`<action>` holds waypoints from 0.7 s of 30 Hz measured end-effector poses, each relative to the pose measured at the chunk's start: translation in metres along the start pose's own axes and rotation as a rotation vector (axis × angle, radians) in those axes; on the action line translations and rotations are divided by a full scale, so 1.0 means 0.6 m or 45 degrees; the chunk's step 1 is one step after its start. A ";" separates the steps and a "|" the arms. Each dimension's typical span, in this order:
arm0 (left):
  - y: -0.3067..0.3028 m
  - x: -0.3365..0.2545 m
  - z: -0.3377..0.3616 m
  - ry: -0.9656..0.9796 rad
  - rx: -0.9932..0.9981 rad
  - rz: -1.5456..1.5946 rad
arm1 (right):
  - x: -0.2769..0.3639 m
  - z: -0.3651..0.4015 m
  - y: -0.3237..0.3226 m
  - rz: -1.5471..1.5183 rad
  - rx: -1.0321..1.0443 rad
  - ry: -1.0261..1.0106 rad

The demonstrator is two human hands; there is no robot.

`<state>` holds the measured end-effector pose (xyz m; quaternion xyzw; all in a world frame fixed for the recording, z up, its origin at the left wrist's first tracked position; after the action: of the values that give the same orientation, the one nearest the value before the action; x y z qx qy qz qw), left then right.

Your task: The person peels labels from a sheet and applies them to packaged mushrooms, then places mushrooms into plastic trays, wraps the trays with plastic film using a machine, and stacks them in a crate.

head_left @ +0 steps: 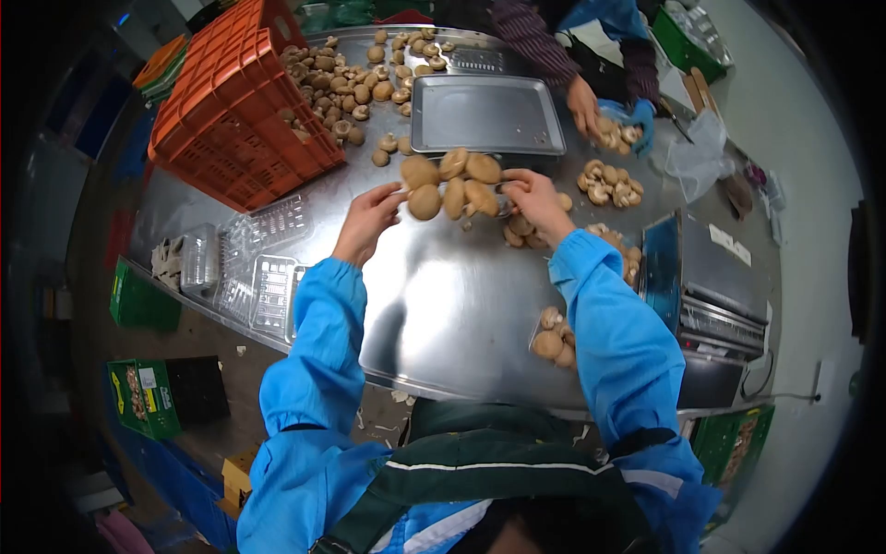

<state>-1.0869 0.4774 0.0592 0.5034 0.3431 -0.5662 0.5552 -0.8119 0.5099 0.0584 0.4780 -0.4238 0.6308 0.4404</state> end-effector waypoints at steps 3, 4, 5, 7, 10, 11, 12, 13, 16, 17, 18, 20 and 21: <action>0.017 -0.016 -0.107 0.039 -0.005 -0.144 | 0.009 -0.064 -0.058 0.067 -0.067 0.016; 0.022 -0.020 -0.144 0.060 0.014 -0.231 | 0.004 -0.090 -0.078 0.087 -0.110 0.022; 0.024 -0.021 -0.180 0.063 0.006 -0.226 | -0.002 -0.119 -0.095 0.107 -0.154 0.027; 0.027 -0.034 -0.239 0.081 -0.085 -0.413 | -0.009 -0.169 -0.120 0.143 -0.159 0.038; 0.014 -0.018 -0.331 0.140 -0.168 -0.650 | -0.038 -0.243 -0.154 0.273 -0.210 0.014; 0.009 -0.007 -0.358 0.202 -0.215 -0.836 | -0.049 -0.265 -0.165 0.371 -0.243 -0.022; 0.019 -0.022 -0.354 0.243 -0.273 -1.030 | -0.072 -0.289 -0.172 0.460 -0.211 0.061; 0.022 -0.024 -0.354 0.233 -0.266 -1.030 | -0.070 -0.288 -0.172 0.458 -0.211 0.073; 0.012 -0.070 -0.318 0.445 -0.574 -1.073 | -0.050 -0.266 -0.173 0.696 -0.296 0.063; -0.007 -0.077 -0.304 0.646 -0.730 -1.117 | -0.041 -0.247 -0.174 0.661 -0.308 -0.030; -0.033 -0.072 -0.292 0.852 -0.884 -1.149 | -0.029 -0.223 -0.175 0.629 -0.323 -0.125; -0.095 -0.018 -0.300 0.832 -1.049 -1.207 | -0.010 -0.148 -0.169 0.492 -0.316 -0.132; -0.127 0.008 -0.298 0.808 -1.244 -1.260 | 0.001 -0.103 -0.162 0.361 -0.289 -0.158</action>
<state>-1.1267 0.6565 -0.0044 0.1269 0.8832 -0.3611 0.2711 -0.7327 0.5939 0.0584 0.3988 -0.5816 0.6040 0.3713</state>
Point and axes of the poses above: each hand's wrist, its own z-axis away from the middle knuckle, its own y-axis out of the palm, x = y × z, the point moved 7 cm from there along -z, towards the middle knuckle, and after that the axes turned 8 degrees about x, right-handed, at the moved point
